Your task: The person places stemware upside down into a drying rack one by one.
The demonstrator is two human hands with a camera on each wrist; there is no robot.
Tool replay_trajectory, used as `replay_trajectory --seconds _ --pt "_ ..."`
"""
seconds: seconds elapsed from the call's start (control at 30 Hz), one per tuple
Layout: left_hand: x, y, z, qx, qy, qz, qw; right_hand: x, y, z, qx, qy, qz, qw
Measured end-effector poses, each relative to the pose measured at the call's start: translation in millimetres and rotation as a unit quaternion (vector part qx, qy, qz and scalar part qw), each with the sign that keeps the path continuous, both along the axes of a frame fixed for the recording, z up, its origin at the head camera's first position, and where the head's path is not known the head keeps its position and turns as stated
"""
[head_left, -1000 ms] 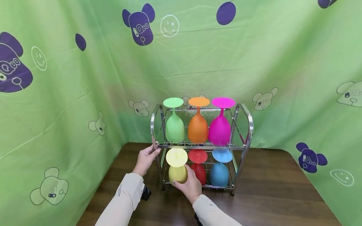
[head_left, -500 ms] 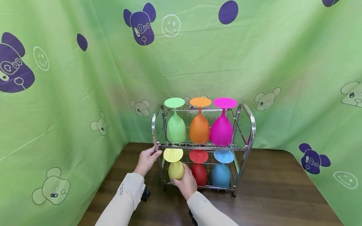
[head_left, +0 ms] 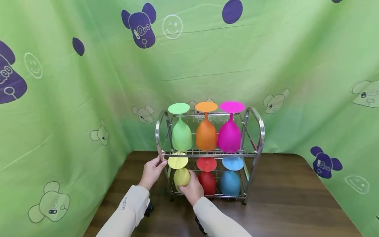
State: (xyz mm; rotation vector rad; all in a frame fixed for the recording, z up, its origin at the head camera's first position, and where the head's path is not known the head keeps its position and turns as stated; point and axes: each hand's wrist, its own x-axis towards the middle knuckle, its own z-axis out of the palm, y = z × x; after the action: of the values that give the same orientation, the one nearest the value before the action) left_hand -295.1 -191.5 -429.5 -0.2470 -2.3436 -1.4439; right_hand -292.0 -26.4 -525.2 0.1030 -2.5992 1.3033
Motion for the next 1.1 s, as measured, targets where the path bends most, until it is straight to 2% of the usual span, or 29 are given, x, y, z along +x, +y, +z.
replay_trajectory --seconds 0.13,0.2,0.37,0.53,0.83,1.1 --pt "-1.3 3.6 -0.1 -0.012 0.002 -0.026 0.9996 -4.5 0.1 -3.7 -0.005 -0.001 -0.024 1.0" --pt "-1.2 4.8 -0.6 -0.015 0.005 -0.03 0.9994 -4.5 0.1 -5.1 -0.01 -0.01 -0.031 0.999" --pt "1.3 4.3 -1.1 -0.013 0.01 -0.016 0.9997 -0.2 -3.5 -8.3 -0.019 -0.031 -0.026 0.999" --pt "3.3 3.5 -0.8 -0.023 0.019 -0.004 0.9995 2.7 -6.3 -12.9 -0.026 -0.027 -0.02 0.999" --pt "5.0 5.7 -1.7 -0.046 0.046 0.008 0.9979 6.9 -6.9 -24.6 -0.006 -0.01 -0.033 0.999" --pt "8.5 -0.2 -3.9 -0.059 0.046 0.021 0.997 0.0 -12.1 -27.2 0.021 -0.012 -0.027 0.999"
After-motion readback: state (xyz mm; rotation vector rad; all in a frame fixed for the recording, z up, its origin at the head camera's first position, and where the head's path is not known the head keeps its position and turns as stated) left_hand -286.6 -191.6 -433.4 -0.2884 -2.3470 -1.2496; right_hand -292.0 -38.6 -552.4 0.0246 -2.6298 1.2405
